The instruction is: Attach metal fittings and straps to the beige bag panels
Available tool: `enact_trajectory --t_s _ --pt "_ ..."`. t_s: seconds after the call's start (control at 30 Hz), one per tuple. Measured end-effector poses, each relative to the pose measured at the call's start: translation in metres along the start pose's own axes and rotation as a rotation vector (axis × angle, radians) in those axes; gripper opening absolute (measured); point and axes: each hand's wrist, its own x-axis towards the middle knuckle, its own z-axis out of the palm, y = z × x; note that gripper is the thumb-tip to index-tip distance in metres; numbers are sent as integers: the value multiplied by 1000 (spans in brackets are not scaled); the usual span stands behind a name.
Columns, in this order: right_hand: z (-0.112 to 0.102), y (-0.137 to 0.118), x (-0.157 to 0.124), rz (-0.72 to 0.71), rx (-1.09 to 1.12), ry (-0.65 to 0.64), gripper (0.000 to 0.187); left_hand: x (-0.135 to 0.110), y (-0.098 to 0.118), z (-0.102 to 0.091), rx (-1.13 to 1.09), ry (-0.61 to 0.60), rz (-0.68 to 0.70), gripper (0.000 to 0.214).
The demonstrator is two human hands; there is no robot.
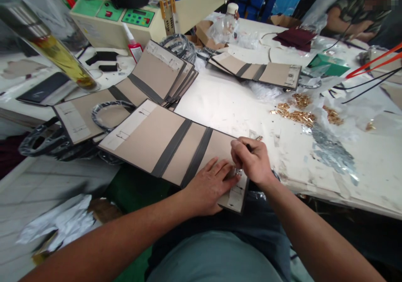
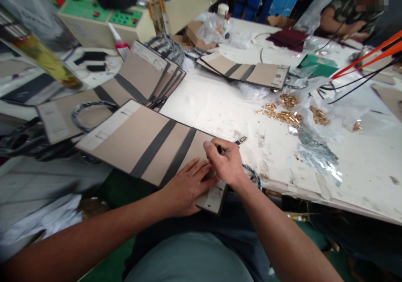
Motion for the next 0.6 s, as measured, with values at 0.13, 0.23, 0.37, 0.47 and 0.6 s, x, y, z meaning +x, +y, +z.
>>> enact_trajectory --t_s 0.13,0.23,0.37,0.47,0.6 --pt "-7 -2 0 0 38 43 48 0 0 0 2 -6 12 83" --pt "-9 7 -8 -43 152 62 46 0 0 1 -1 0 5 83" --pt "-10 20 -14 -39 234 127 43 0 -3 0 -24 6 15 77" --pt "-12 12 -18 -124 345 191 43 -4 -1 -3 6 18 10 82" --pt "-11 6 -41 -76 43 128 49 -5 10 7 140 42 22 72"
